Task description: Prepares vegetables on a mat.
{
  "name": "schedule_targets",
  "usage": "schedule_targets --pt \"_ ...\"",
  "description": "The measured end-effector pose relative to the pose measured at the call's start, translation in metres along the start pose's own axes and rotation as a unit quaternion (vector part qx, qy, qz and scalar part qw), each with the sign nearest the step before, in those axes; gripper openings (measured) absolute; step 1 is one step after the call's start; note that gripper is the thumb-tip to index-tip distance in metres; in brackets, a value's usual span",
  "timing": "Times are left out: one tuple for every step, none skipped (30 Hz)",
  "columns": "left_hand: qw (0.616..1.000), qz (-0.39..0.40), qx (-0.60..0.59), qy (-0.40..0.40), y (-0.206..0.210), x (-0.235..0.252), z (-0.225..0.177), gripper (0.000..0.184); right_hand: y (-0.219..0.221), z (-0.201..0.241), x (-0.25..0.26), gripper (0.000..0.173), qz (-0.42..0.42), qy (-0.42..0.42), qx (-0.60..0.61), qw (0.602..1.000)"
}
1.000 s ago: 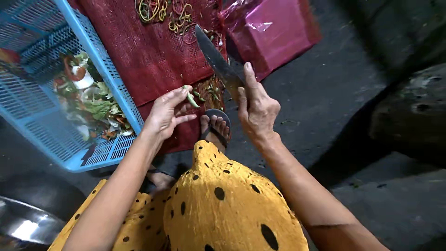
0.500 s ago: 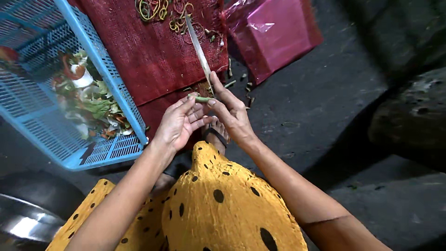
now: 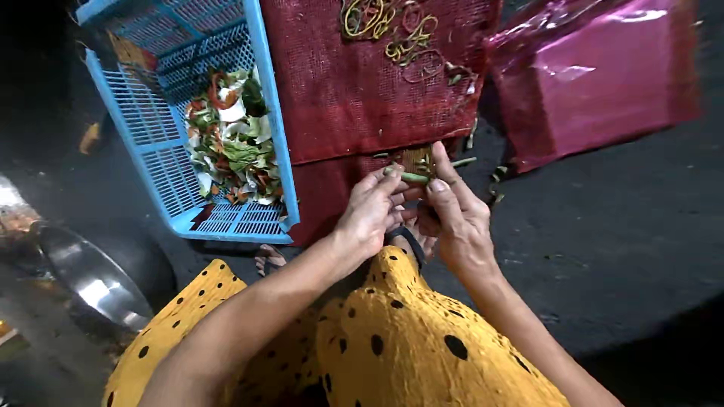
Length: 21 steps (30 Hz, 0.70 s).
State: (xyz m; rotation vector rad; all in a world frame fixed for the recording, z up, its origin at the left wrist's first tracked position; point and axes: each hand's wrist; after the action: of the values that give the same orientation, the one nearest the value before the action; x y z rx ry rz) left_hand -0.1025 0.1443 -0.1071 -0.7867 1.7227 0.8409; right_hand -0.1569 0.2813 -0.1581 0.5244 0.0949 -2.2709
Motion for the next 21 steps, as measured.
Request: schedule_targets --pt "1.000 -0.002 0.008 0.015 -0.003 0.002 -0.002 0.031 -0.002 -0.001 -0.002 0.052 -0.004 -0.010 -0.016 1.000" --pt "0.999 -0.002 0.020 0.030 -0.007 0.004 -0.006 0.032 -0.005 -0.002 -0.004 0.053 -0.011 -0.022 -0.069 0.997" --pt "0.999 -0.003 0.028 0.037 -0.010 0.006 -0.011 0.033 -0.011 -0.001 -0.006 0.055 -0.012 -0.034 -0.151 0.988" --pt "0.999 0.002 0.031 0.037 -0.014 0.008 -0.016 0.035 -0.018 0.000 -0.007 0.059 -0.009 -0.047 -0.241 0.969" --pt "0.999 0.010 0.035 0.035 -0.017 0.009 -0.022 0.037 -0.023 0.000 -0.007 0.066 -0.019 -0.064 -0.313 0.947" --pt "0.998 0.022 0.043 0.036 -0.021 0.009 -0.025 0.039 -0.026 -0.003 -0.007 0.070 -0.039 -0.081 -0.368 0.925" --pt "0.997 0.035 0.051 0.041 -0.023 0.010 -0.027 0.040 -0.030 -0.004 -0.008 0.070 -0.059 -0.084 -0.407 0.907" --pt "0.996 0.050 0.056 0.047 -0.023 0.011 -0.028 0.042 -0.035 -0.006 -0.009 0.066 -0.084 -0.083 -0.434 0.893" --pt "0.995 0.063 0.059 0.053 -0.023 0.012 -0.028 0.044 -0.039 -0.009 -0.010 0.063 -0.113 -0.086 -0.456 0.879" --pt "0.994 0.070 0.063 0.058 -0.023 0.013 -0.027 0.045 -0.043 -0.010 -0.011 0.061 -0.138 -0.089 -0.476 0.864" --pt "0.993 0.071 0.069 0.061 -0.023 0.012 -0.026 0.042 -0.047 -0.011 -0.011 0.062 -0.157 -0.089 -0.495 0.850" --pt "0.992 0.070 0.079 0.063 -0.023 0.012 -0.026 0.038 -0.050 -0.011 -0.011 0.065 -0.171 -0.088 -0.515 0.835" --pt "0.992 0.067 0.091 0.064 -0.023 0.010 -0.025 0.033 -0.051 -0.009 -0.011 0.069 -0.179 -0.083 -0.531 0.824" --pt "0.989 0.063 0.111 0.068 -0.023 0.008 -0.023 0.030 -0.052 -0.007 -0.010 0.076 -0.180 -0.072 -0.539 0.819" --pt "0.987 0.067 0.131 0.069 -0.024 0.005 -0.023 0.030 -0.052 -0.005 -0.010 0.081 -0.176 -0.059 -0.537 0.823" --pt "0.984 0.069 0.145 0.072 -0.025 0.004 -0.022 0.029 -0.051 -0.005 -0.009 0.081 -0.169 -0.055 -0.523 0.834" --pt "0.982 0.070 0.155 0.077 -0.024 0.005 -0.021 0.030 -0.049 -0.005 -0.008 0.075 -0.159 -0.061 -0.490 0.855" --pt "0.979 0.073 0.170 0.085 -0.023 0.005 -0.020 0.031 -0.045 -0.004 -0.007 0.069 -0.141 -0.061 -0.437 0.886" --pt "0.975 0.073 0.188 0.093 -0.022 0.006 -0.018 0.031 -0.039 -0.002 -0.005 0.065 -0.112 -0.042 -0.366 0.923" --pt "0.969 0.074 0.213 0.100 -0.022 0.005 -0.016 0.031 -0.032 -0.002 -0.003 0.064 -0.082 -0.016 -0.282 0.956" --pt "0.961 0.075 0.243 0.109 -0.021 0.005 -0.014 0.031 -0.025 -0.001 0.000 0.064 -0.054 0.010 -0.201 0.978"
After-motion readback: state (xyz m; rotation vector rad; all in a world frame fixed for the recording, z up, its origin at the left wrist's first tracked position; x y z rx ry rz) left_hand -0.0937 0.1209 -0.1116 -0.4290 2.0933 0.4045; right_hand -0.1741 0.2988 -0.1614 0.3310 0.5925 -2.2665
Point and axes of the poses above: each hand's wrist, its own x-axis towards the middle knuckle, its own y-axis out of the palm, z = x × y, and after that the axes turned 4 degrees about -y, right-handed
